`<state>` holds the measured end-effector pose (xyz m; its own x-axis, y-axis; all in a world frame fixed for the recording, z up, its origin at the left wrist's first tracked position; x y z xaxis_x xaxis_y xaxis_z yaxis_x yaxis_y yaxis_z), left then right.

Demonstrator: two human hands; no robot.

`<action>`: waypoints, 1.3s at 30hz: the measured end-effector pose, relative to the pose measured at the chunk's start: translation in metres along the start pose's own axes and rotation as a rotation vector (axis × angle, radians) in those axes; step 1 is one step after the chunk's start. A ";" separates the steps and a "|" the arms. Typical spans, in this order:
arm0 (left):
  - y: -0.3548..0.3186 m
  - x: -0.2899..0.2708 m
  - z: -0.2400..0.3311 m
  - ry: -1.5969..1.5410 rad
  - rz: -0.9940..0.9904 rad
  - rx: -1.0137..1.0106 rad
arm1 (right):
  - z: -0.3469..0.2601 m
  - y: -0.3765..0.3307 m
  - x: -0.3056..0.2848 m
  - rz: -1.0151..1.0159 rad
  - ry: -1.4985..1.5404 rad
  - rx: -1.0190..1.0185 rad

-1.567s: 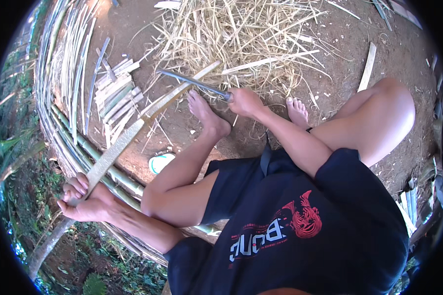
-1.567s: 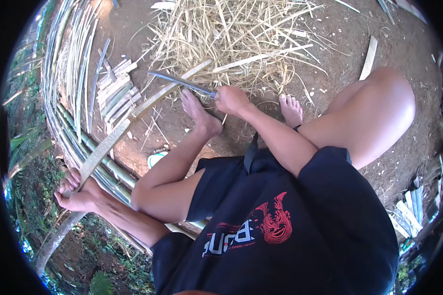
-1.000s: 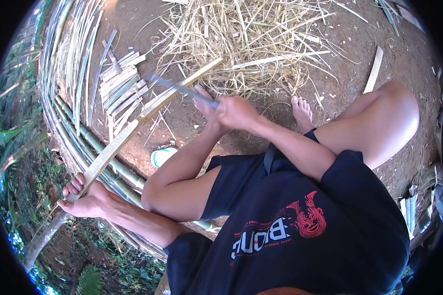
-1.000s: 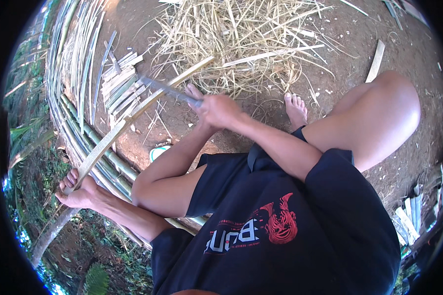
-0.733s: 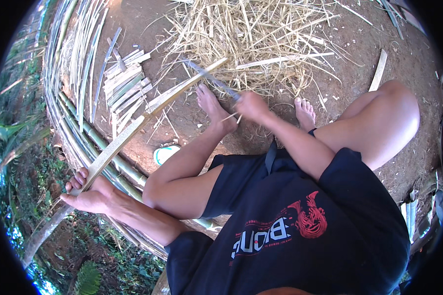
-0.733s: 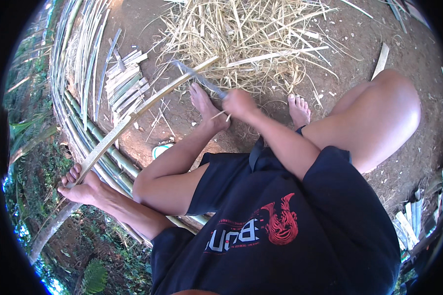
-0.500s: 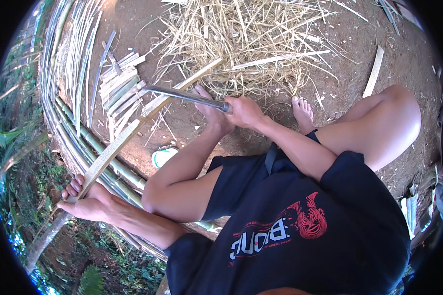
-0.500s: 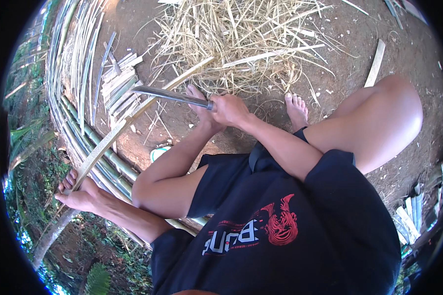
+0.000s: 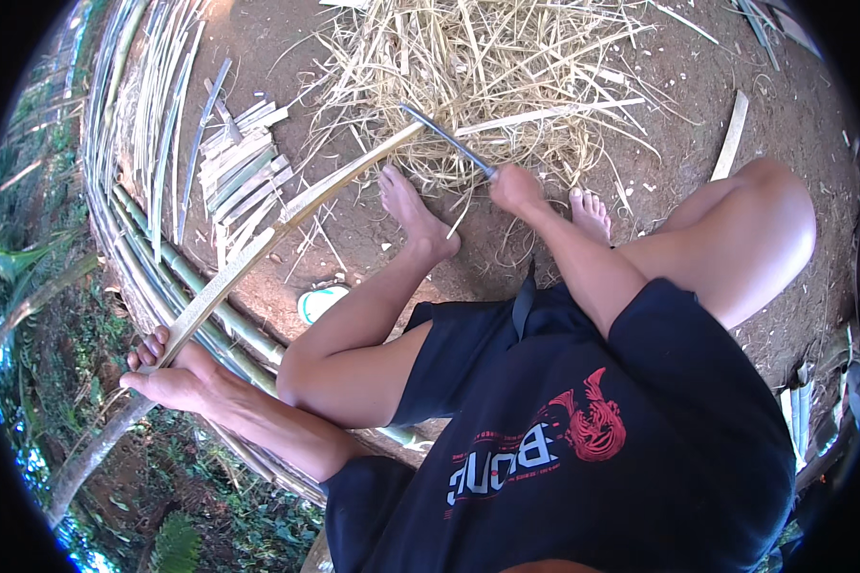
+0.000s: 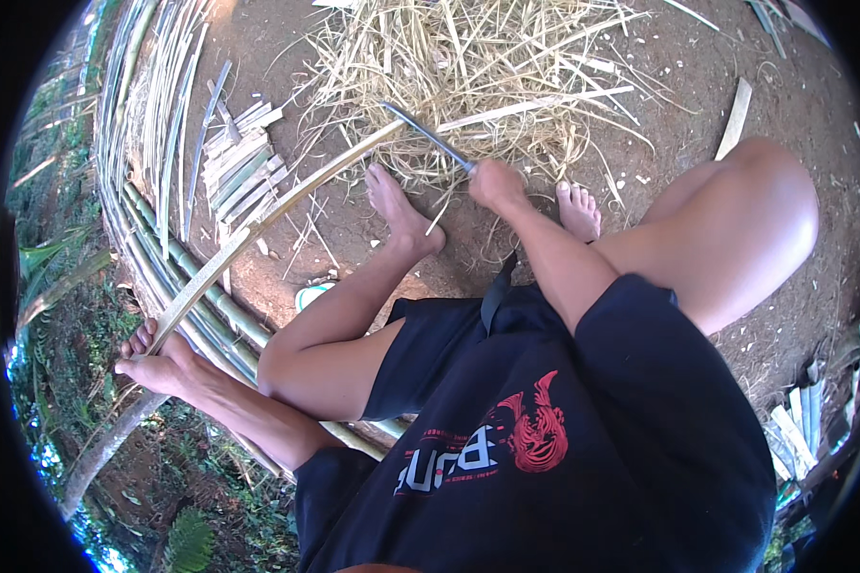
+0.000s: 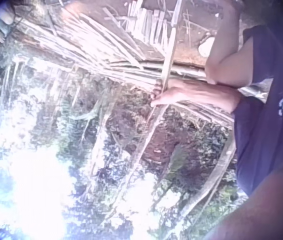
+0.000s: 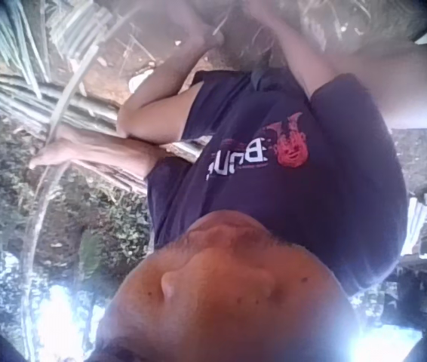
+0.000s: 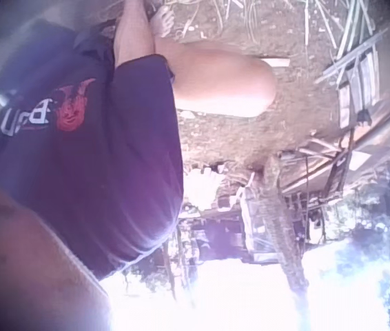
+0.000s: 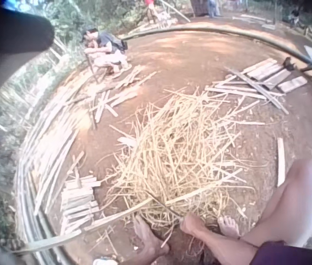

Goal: The person sits on the ground and uses a machete to split long bamboo stalks into thin strips. They hold the bamboo with one hand and repeatedly strike it with the machete to separate the fibers, accumulating a pile of split bamboo on the ground.

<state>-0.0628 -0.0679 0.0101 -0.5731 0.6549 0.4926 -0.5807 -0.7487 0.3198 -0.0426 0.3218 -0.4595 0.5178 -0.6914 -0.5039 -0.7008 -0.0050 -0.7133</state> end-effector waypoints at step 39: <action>0.012 -0.013 0.008 -0.098 0.120 0.009 | 0.012 -0.003 -0.005 0.051 -0.028 0.054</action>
<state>-0.0583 -0.0863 0.0139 -0.5786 0.5481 0.6041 -0.5062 -0.8220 0.2609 -0.0372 0.3344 -0.4608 0.4964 -0.6690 -0.5532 -0.6995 0.0691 -0.7113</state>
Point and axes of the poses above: each hand's wrist, its own y-axis towards the middle knuckle, its own x-axis out of the palm, z = x × y, the point moved 8 cm from there along y, towards the middle knuckle, and after that the axes turned 13 degrees about -y, right-handed, at the moved point
